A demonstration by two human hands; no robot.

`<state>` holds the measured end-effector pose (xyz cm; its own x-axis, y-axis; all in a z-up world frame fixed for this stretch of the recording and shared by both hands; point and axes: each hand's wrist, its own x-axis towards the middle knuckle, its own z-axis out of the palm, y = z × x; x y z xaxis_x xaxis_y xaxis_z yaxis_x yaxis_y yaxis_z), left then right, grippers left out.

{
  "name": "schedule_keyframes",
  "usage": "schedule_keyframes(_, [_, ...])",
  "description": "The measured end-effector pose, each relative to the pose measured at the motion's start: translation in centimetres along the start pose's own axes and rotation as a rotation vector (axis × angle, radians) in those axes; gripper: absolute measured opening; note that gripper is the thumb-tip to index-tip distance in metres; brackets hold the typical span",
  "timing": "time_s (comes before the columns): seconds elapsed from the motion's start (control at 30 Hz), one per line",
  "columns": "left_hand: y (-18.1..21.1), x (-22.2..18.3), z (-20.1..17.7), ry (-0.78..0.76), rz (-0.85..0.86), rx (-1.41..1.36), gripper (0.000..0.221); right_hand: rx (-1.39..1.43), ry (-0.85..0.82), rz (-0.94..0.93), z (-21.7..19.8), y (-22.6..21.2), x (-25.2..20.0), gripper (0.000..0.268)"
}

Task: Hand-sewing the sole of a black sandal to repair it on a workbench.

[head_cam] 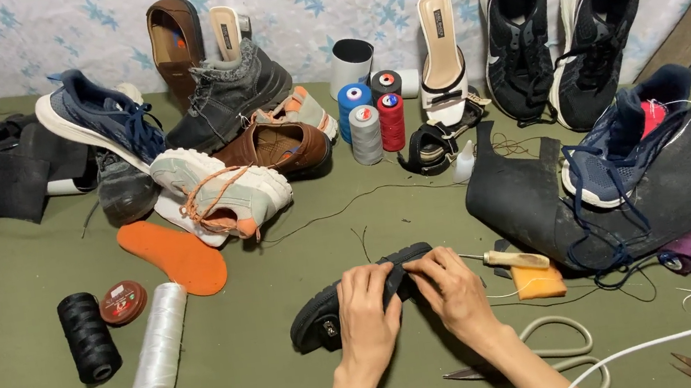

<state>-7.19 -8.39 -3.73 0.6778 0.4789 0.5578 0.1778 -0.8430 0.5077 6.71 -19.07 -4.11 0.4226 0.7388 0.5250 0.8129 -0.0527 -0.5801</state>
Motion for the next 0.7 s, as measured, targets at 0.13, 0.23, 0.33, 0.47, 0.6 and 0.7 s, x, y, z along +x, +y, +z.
schedule_keyframes(0.13, [-1.4,1.4,0.1,-0.112,-0.051,0.113,0.048,0.060,-0.046,0.029,-0.1,0.2,0.7,0.015])
schedule_keyframes(0.23, [-1.5,2.5,-0.2,-0.205,-0.033,0.169,0.041,0.050,-0.043,0.066,0.2,0.4,0.9,0.014])
schedule_keyframes(0.33, [-1.5,3.1,-0.5,-0.247,-0.120,0.110,0.021,0.109,0.012,0.114,0.3,0.1,1.2,0.015])
schedule_keyframes(0.47, [-1.9,3.2,0.0,-0.217,-0.146,0.056,0.023,0.146,0.012,0.176,0.5,0.2,1.4,0.020])
schedule_keyframes(0.6, [-4.1,3.4,1.1,-0.283,-0.199,0.024,0.028,0.194,-0.032,0.272,0.6,0.4,0.9,0.027])
schedule_keyframes(0.7, [-3.9,4.2,0.2,-0.279,-0.239,-0.017,0.028,0.243,-0.025,0.365,0.2,-0.3,0.4,0.032])
